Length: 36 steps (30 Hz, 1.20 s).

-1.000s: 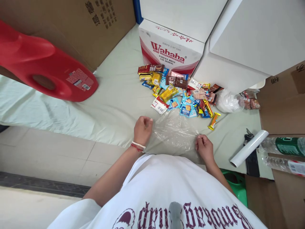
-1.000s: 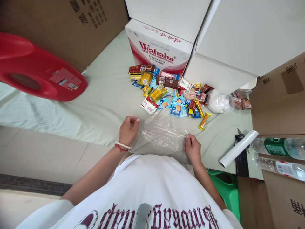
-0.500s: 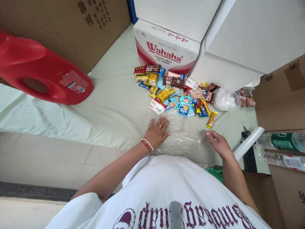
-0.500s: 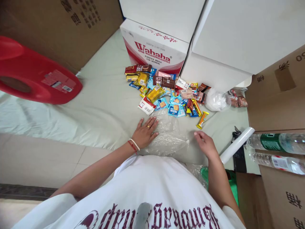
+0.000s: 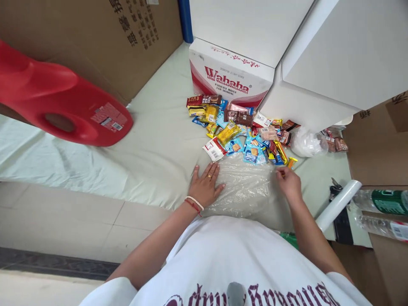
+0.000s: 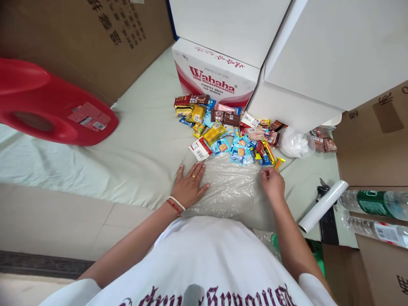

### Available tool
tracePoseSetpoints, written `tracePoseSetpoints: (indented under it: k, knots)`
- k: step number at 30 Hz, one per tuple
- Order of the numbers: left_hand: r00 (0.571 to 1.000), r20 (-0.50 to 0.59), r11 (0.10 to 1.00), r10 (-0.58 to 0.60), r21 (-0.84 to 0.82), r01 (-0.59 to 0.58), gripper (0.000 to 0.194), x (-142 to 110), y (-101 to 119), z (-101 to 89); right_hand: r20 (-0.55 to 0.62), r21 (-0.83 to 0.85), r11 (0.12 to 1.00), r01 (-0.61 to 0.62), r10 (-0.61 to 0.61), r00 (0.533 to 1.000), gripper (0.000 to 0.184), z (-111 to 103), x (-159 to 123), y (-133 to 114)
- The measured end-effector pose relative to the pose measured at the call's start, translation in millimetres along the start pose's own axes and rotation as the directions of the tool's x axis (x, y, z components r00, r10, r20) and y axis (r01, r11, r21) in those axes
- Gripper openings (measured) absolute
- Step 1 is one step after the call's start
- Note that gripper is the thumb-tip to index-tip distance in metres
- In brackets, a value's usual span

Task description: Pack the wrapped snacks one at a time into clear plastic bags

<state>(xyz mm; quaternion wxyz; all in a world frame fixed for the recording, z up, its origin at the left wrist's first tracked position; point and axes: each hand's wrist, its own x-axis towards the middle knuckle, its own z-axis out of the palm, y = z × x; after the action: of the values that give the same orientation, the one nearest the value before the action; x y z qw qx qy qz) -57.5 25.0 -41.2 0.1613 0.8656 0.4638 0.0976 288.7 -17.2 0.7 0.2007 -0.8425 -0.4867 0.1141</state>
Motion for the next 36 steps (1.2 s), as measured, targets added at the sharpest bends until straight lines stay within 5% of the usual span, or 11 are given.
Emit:
tracePoseSetpoints:
  k: [3,6,10,13,18,21,24,28,31,33,36]
  knots:
    - [1.000,0.001,1.000,0.005,-0.007,-0.005,0.077,0.8,0.8,-0.5,0.041,-0.134,0.934,0.331,-0.329,0.944,0.030,-11.9,26.2,-42.0]
    - [1.000,0.018,1.000,0.016,0.002,-0.016,0.077,1.7,0.3,-2.2,0.221,-0.174,0.768,0.616,-0.579,0.785,0.044,5.7,59.4,-111.0]
    - [1.000,0.029,0.999,0.004,0.051,-0.006,0.066,1.6,-0.2,-2.0,0.447,-0.264,0.590,0.763,-0.626,0.639,0.061,39.1,95.9,-185.9]
    - [1.000,0.003,0.996,-0.021,0.088,0.020,0.062,1.4,1.3,2.1,0.499,-0.345,0.552,0.759,-0.577,0.647,0.044,39.9,103.3,-204.0]
    - [0.999,-0.027,0.997,-0.029,0.076,0.031,0.062,1.0,2.4,6.3,0.260,-0.422,0.695,0.582,-0.522,0.812,0.036,-3.2,67.8,-165.9]
    - [0.999,-0.024,0.999,-0.026,0.043,0.027,0.061,1.1,1.5,5.3,0.132,-0.326,0.783,0.529,-0.516,0.846,0.034,-22.5,21.1,-128.0]
    - [0.999,-0.021,1.000,-0.029,0.007,0.029,0.060,3.3,1.2,5.0,0.153,-0.250,0.816,0.522,-0.499,0.853,0.032,-13.5,-31.6,-104.2]
    - [0.998,-0.049,0.999,-0.026,-0.025,0.025,0.058,2.5,-0.2,0.7,0.335,-0.320,0.840,0.438,-0.333,0.882,0.029,23.2,-76.4,-97.1]
    - [0.987,-0.160,0.999,0.031,-0.019,-0.035,0.051,-13.6,-6.8,-10.8,0.368,-0.246,0.869,0.430,-0.327,0.871,0.036,25.6,-85.5,-84.8]
    - [0.957,-0.212,0.977,0.200,-0.034,-0.212,0.042,-32.9,-14.7,-19.5,0.316,-0.074,0.865,0.497,-0.452,0.834,0.040,7.3,-89.0,-66.5]
    - [0.873,-0.154,0.868,0.463,-0.121,-0.481,0.042,-63.3,-28.2,-25.9,0.367,0.201,0.735,0.647,-0.669,0.646,0.035,-26.9,-101.0,-32.3]
